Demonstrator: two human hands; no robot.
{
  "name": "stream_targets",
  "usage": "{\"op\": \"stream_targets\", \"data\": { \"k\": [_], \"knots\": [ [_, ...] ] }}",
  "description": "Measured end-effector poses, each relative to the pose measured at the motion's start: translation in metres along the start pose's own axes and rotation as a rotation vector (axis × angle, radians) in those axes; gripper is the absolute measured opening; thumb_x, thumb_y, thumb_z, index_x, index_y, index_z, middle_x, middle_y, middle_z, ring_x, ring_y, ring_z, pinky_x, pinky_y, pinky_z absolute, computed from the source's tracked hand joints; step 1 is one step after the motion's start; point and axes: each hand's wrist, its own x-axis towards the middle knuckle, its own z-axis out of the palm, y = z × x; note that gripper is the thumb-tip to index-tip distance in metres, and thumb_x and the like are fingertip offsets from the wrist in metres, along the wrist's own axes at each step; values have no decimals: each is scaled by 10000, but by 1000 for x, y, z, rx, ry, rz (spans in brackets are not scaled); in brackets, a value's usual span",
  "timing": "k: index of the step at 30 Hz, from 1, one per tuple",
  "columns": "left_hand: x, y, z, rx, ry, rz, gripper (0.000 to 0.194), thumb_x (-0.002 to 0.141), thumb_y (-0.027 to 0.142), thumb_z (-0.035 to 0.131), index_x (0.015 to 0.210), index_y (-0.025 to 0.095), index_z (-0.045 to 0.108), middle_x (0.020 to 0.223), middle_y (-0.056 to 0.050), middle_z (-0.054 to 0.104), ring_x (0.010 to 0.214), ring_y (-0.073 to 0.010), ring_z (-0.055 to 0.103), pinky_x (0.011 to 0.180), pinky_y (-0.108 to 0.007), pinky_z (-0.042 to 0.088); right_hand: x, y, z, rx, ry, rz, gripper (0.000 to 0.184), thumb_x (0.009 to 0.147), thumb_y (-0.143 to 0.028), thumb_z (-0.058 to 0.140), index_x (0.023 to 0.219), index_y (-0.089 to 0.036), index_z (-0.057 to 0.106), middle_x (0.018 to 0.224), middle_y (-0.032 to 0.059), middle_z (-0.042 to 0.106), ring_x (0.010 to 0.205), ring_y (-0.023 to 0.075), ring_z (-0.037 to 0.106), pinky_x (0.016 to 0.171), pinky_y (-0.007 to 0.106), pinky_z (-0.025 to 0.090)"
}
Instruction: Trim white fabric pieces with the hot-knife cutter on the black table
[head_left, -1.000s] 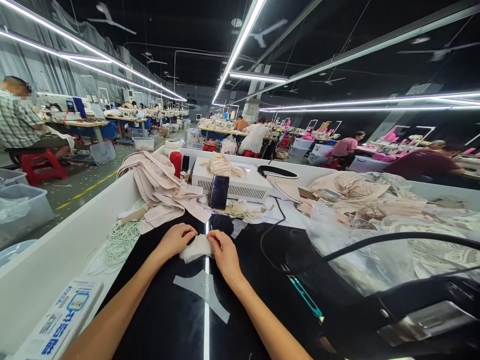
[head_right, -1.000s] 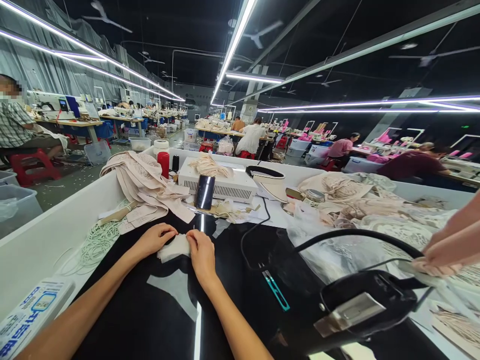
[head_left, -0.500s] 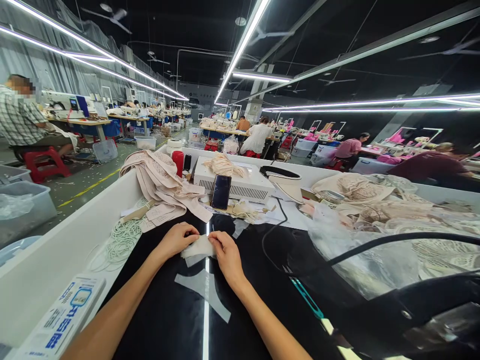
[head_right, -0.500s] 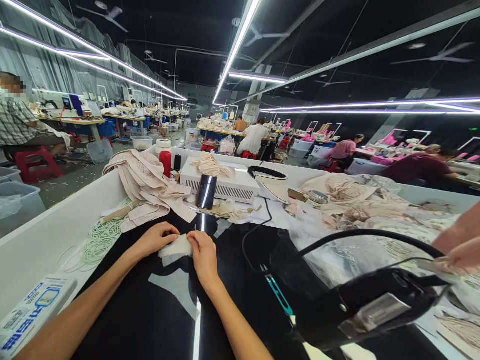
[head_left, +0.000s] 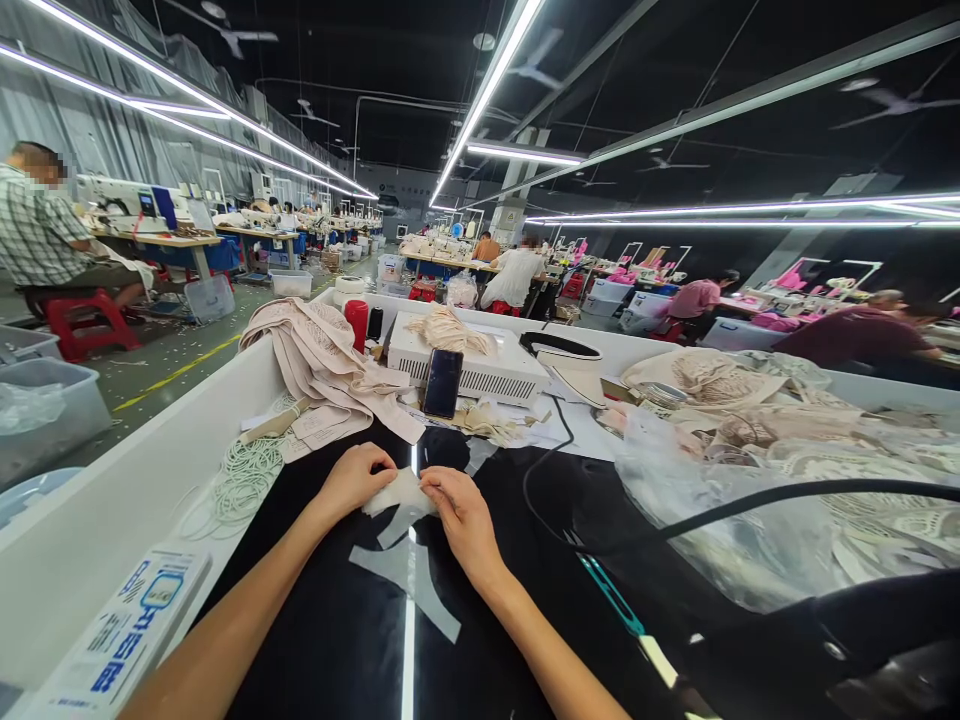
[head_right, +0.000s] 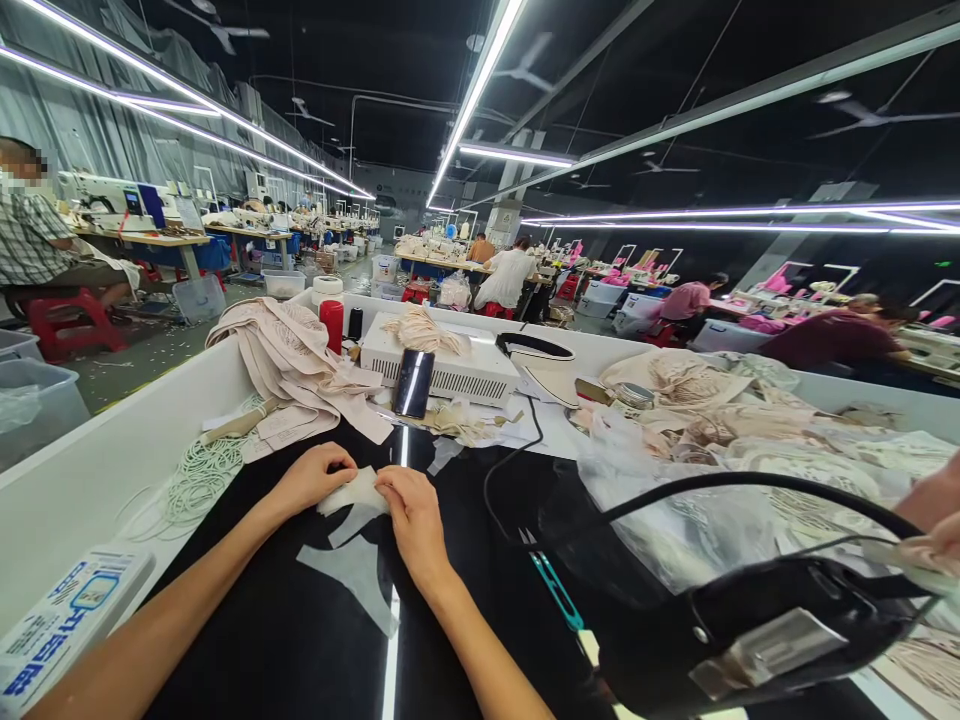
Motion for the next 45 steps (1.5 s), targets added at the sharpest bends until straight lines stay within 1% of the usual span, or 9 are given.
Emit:
{"op": "stream_targets", "data": {
  "k": [10, 16, 20, 24, 28, 31, 34, 41, 45],
  "knots": [
    [0, 1, -1, 0, 3, -6, 222, 967, 359, 610, 1034, 152, 656, 1074, -64, 669, 990, -208, 646, 907, -428, 533, -17, -11, -18, 56, -10, -3, 232, 994, -316, 470, 912, -248, 677, 957, 39, 712, 957, 218, 641, 899, 347, 473],
    [0, 0, -1, 4, -3, -16, 226, 967, 363, 609, 1037, 153, 655, 1076, -65, 668, 992, -209, 644, 908, -430, 531, -28, -22, -32, 60, 5, 7, 237, 1001, -312, 444, 890, -241, 640, 872, 30, 653, 851, 196, 609, 788, 292, 465],
    [0, 1, -2, 11, -7, -19, 223, 966, 358, 611, 1036, 151, 656, 1076, -65, 669, 996, -210, 645, 911, -433, 531, -32, -28, -38, 63, 3, 35, 221, 1005, -304, 432, 891, -232, 606, 801, 12, 602, 733, 168, 567, 689, 260, 444],
    [0, 0, -2, 12, -3, -15, 220, 966, 356, 612, 1029, 150, 656, 1068, -63, 669, 990, -209, 645, 909, -432, 531, -31, -33, -40, 77, -31, 52, 236, 1018, -311, 403, 878, -224, 572, 770, -1, 564, 670, 147, 526, 621, 243, 412],
    [0, -3, -1, 3, 3, -10, 218, 966, 355, 612, 1022, 148, 656, 1059, -61, 670, 987, -208, 646, 913, -433, 528, -35, -36, -42, 94, -127, 60, 246, 1021, -325, 408, 857, -224, 561, 704, -20, 524, 602, 134, 492, 569, 234, 391],
    [0, -5, 0, -6, 6, -12, 223, 967, 362, 608, 1014, 149, 656, 1052, -60, 669, 982, -207, 643, 910, -431, 525, -40, -37, -44, 98, -200, 64, 244, 1019, -321, 418, 858, -225, 575, 716, -19, 534, 612, 133, 496, 573, 229, 394],
    [0, -5, 0, -18, 7, -12, 223, 966, 365, 609, 1004, 151, 656, 1045, -58, 669, 980, -206, 641, 909, -429, 522, -43, -38, -44, 95, -238, 70, 244, 1019, -304, 411, 858, -224, 576, 747, -13, 548, 646, 136, 502, 602, 230, 399],
    [-2, -3, -1, -79, 9, -35, 221, 953, 368, 625, 954, 149, 656, 996, -48, 668, 945, -199, 639, 889, -416, 523, -48, -42, -46, 97, -270, 79, 241, 1020, -284, 406, 862, -221, 577, 770, -12, 571, 668, 135, 505, 629, 227, 404],
    [-2, -3, -2, -184, 45, -68, 238, 942, 390, 627, 959, 153, 652, 985, -46, 657, 915, -197, 627, 878, -413, 511, -48, -48, -48, 103, -266, 83, 252, 1018, -290, 408, 844, -218, 575, 760, -13, 574, 655, 133, 505, 613, 226, 405]
  ]
}}
